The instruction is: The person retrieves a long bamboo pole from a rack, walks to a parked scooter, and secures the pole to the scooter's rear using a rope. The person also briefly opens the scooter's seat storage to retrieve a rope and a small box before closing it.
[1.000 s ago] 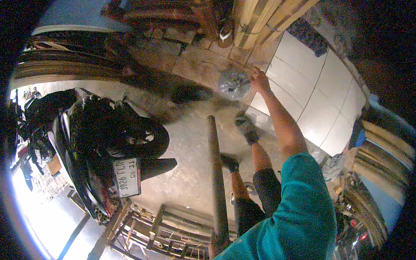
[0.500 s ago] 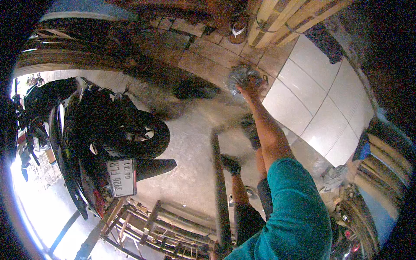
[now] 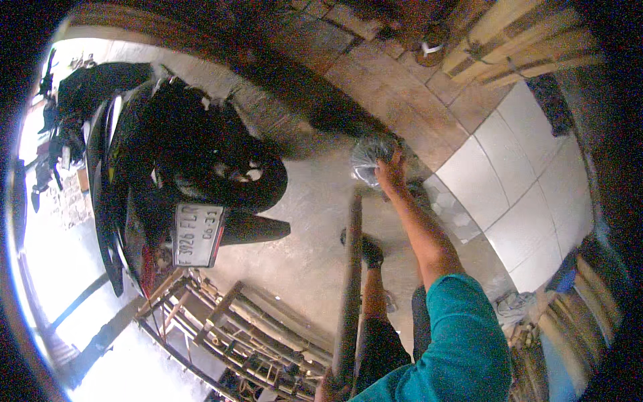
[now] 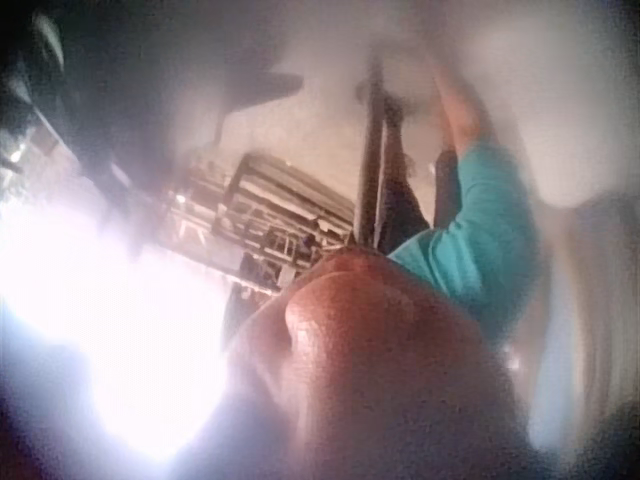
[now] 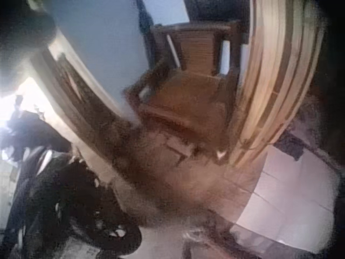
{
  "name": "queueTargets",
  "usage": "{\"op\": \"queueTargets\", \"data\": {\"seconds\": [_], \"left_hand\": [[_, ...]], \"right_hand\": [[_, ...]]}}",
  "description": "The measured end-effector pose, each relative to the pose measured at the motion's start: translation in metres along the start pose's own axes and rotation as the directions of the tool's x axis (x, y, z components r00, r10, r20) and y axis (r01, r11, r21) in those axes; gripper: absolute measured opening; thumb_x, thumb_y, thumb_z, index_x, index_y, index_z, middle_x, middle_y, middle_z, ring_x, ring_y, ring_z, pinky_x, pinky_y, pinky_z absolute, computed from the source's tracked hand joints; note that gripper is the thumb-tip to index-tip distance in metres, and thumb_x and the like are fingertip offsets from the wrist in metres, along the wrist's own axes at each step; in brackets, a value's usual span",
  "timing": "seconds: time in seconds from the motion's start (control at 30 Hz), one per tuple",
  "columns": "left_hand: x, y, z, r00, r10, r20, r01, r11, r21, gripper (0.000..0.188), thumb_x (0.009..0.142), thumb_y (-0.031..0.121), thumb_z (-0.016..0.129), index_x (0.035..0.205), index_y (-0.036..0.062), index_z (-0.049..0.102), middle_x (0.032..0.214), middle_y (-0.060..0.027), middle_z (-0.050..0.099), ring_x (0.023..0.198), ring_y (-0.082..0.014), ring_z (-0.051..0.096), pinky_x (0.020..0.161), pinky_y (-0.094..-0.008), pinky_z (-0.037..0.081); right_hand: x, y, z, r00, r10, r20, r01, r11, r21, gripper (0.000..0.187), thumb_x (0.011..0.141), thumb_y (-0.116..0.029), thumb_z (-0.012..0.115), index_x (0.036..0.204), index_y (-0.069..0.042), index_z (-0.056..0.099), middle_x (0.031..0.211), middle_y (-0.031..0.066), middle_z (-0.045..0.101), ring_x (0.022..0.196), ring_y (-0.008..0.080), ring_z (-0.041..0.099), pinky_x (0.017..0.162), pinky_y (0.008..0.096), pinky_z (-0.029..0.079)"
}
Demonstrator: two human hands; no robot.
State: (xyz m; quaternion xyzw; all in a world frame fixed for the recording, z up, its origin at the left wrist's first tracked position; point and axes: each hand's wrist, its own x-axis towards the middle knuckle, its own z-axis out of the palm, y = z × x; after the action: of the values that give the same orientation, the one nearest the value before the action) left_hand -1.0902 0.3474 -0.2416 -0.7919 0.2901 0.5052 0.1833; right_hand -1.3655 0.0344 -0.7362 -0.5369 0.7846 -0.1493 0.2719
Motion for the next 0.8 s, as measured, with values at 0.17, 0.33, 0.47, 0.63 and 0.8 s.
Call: {"op": "queueTargets", "data": {"seconds": [0.17,0.33,0.47,0.63,0.8], "left_hand": [[-0.01,-0.015,-0.017,1.0,0.0,-0.028,-0.002,0.998,-0.063,0.083,0.076,0.034,0.081,0.145,0.0068,0.044,0.102,-0.0217,0.068,0.097,-0.0317,0.066,0.084,-0.0415,0.052],[-0.037,-0.053,-0.038,0.999,0.031,-0.042,-0.037,0.989,-0.141,0.082,0.077,0.035,0.08,0.145,0.0072,0.045,0.101,-0.0216,0.068,0.097,-0.0322,0.066,0.083,-0.0419,0.052],[-0.064,-0.098,-0.067,0.995,0.086,-0.042,-0.093,0.979,-0.18,0.081,0.077,0.035,0.08,0.145,0.0075,0.045,0.1,-0.0215,0.068,0.096,-0.0326,0.065,0.083,-0.0422,0.052],[-0.102,-0.17,-0.126,0.974,0.225,0.011,-0.221,0.964,-0.148,0.081,0.077,0.036,0.079,0.145,0.0078,0.046,0.099,-0.0214,0.068,0.096,-0.0331,0.065,0.082,-0.0426,0.052],[-0.112,-0.229,-0.211,0.881,0.473,0.011,-0.472,0.876,0.098,0.086,0.073,0.038,0.08,0.147,0.0121,0.044,0.115,-0.0233,0.067,0.108,-0.0382,0.065,0.092,-0.0436,0.052]], "right_hand": [[-0.001,-0.038,0.036,0.979,-0.1,0.181,0.093,0.995,0.043,0.038,0.088,-0.031,0.066,0.12,-0.009,0.064,0.125,0.0344,0.05,0.116,0.0525,0.05,0.101,0.0544,0.042],[-0.035,-0.064,0.018,0.98,-0.153,0.129,0.145,0.987,0.07,0.034,0.098,-0.031,0.054,0.114,-0.005,0.066,0.125,0.0291,0.055,0.117,0.0443,0.054,0.097,0.0514,0.045],[-0.044,-0.103,-0.042,0.986,0.072,0.149,-0.142,0.832,0.536,0.04,0.105,-0.039,0.044,0.111,-0.006,0.066,0.096,0.0155,0.068,0.1,0.0312,0.067,0.085,0.0436,0.052],[-0.071,-0.165,-0.188,0.946,0.296,0.134,-0.255,0.417,0.872,0.044,0.101,-0.055,0.046,0.1,-0.012,0.055,0.077,-0.0006,0.056,0.054,0.0083,0.041,0.05,0.0241,0.04],[-0.097,-0.205,-0.327,0.919,0.328,-0.217,-0.092,0.715,0.693,0.055,0.1,-0.057,0.045,0.111,-0.006,0.064,0.1,0.0075,0.065,0.084,0.0172,0.058,0.059,0.0336,0.048]]}}
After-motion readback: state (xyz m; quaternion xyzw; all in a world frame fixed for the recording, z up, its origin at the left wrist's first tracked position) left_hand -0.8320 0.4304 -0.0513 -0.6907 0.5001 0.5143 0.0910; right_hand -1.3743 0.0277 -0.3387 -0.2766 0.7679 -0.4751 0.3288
